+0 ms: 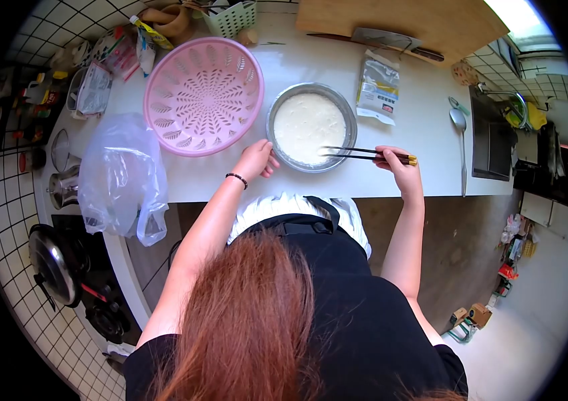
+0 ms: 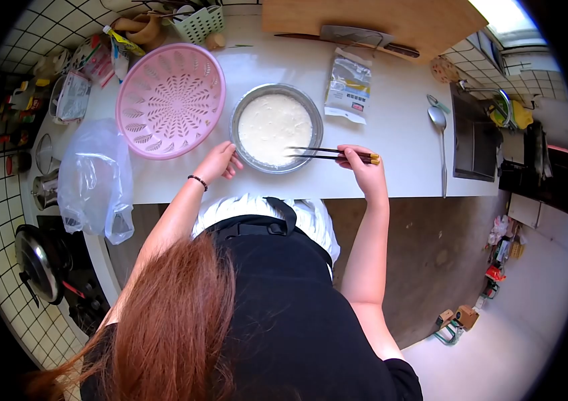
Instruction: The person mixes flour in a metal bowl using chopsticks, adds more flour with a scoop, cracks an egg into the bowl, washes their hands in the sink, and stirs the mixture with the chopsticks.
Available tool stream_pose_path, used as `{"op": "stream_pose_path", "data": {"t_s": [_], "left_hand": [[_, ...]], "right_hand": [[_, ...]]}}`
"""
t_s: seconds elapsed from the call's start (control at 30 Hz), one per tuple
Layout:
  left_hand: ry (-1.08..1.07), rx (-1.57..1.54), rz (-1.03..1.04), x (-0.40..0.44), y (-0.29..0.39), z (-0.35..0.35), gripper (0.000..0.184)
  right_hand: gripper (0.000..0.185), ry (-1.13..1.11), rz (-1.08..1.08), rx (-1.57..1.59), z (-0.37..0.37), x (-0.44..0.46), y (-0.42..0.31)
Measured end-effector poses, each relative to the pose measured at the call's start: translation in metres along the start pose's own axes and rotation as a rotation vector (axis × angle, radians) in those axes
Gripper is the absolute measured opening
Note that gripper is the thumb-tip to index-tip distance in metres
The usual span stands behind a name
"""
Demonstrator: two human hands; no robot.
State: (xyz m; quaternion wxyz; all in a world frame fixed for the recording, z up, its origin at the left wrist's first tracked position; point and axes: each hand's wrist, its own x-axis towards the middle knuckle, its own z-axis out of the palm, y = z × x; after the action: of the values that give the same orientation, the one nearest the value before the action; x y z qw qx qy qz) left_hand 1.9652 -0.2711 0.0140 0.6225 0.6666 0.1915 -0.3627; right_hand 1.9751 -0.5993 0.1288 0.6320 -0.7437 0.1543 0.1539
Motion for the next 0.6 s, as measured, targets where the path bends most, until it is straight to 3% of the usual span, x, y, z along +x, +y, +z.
{"op": "stream_pose_path", "data": {"t_s": [0.13, 0.3, 0.33, 0.6], "left_hand": [[0.001, -0.004, 0.017, 0.001, -0.003, 0.000, 0.027], [0.002, -0.009, 0.003, 0.001, -0.002, 0.000, 0.027], [0.004, -0.004, 0.008, 0.000, -0.001, 0.000, 0.027], [0.002, 0.004, 0.013, -0.002, 0.000, 0.000, 0.028]], "right_hand": [[0.021, -0.131, 0.056, -0.026, 0.007, -0.002, -0.003], [0.019, -0.198, -0.089, 0.045, 0.035, -0.001, 0.000], [0.019, -0.189, -0.160, 0.010, 0.042, 0.000, 0.005], [0.018, -0.152, -0.146, 0.143, 0.078, 0.006, 0.019]]}}
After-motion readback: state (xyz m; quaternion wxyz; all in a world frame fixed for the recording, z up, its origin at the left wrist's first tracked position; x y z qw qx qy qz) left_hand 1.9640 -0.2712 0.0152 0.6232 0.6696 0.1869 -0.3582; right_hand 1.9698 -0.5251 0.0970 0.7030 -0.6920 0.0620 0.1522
